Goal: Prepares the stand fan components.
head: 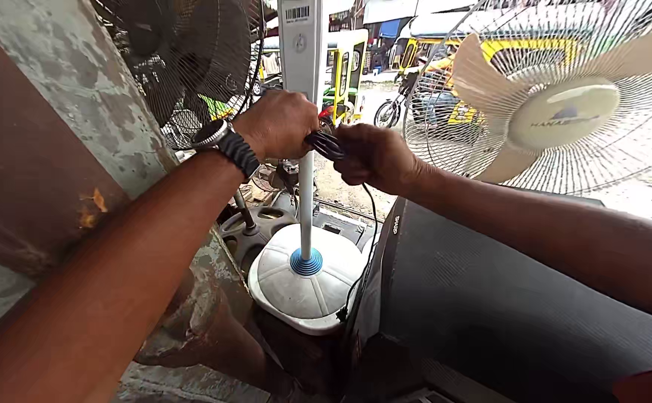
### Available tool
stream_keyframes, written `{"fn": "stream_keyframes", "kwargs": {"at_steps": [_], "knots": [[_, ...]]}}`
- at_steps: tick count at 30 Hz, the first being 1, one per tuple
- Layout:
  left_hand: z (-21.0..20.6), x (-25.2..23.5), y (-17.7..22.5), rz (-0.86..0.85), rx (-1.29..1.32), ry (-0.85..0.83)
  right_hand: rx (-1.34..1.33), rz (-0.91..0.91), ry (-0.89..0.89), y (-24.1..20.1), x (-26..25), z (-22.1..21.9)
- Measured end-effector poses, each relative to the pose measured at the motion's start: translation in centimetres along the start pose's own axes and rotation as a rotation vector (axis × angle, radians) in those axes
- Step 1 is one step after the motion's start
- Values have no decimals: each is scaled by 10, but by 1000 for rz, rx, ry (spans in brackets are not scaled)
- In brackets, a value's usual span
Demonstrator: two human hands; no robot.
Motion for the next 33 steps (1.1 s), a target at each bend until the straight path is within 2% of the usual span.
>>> {"fn": "stream_keyframes", "kwargs": {"at_steps": [3, 5, 6, 7, 9, 11, 13, 15, 16, 18, 20, 21, 23, 25, 26, 28, 29, 30, 32, 33], "knots": [[0, 2, -2, 55, 49, 73, 28, 98, 254, 6, -1, 21], [-2, 3, -3, 146, 70, 118, 229, -32, 322, 11, 12, -4], [-3, 4, -3, 198, 68, 137, 291, -133, 295, 14, 24, -29], [-5, 3, -3, 249, 38, 145, 304, -149, 230, 26, 31, -50], [-9, 2, 2, 305, -38, 123, 324, -152, 1, 35, 44, -89], [-17, 2, 12, 274, -136, 72, 535, -68, -147, 11, 44, -107], [-24, 4, 17, 201, -144, 69, 891, 144, -102, -34, 29, -91], [-23, 7, 13, 215, -50, 96, 1176, 287, 101, -68, 10, -49], [-20, 7, 12, 235, -48, 92, 1219, 317, 199, -75, 1, -26], [-8, 6, 6, 224, -11, 152, 1146, 271, 313, -60, -13, 11], [1, 4, -2, 236, 42, 210, 971, 81, 317, -18, -8, 8], [4, 3, -4, 245, 53, 218, 864, 0, 264, 4, 2, -12], [3, 1, -1, 229, 1, 210, 701, -117, 23, 31, 27, -67], [-9, 2, 9, 188, -80, 148, 651, -144, -205, 22, 44, -108], [-17, 3, 14, 152, -102, 136, 700, -81, -229, 3, 45, -114], [-27, 7, 17, 129, -8, 163, 889, 136, -111, -44, 34, -94], [-27, 9, 14, 154, 108, 218, 991, 215, 9, -64, 24, -71], [-25, 9, 13, 173, 101, 224, 1066, 262, 132, -79, 13, -46], [-15, 7, 12, 178, 58, 187, 1081, 284, 364, -82, -3, 2], [-9, 6, 8, 186, 76, 192, 1031, 232, 444, -70, -6, 13]]}}
Point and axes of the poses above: each hand's wrist, its own x-axis away from the middle knuckle, its own z-axis out of the back of the hand, y = z × x, the point moved 6 cm from there along -x, towards the middle knuckle, and after that the axes turned 2 degrees about x, right-handed, at the moved point
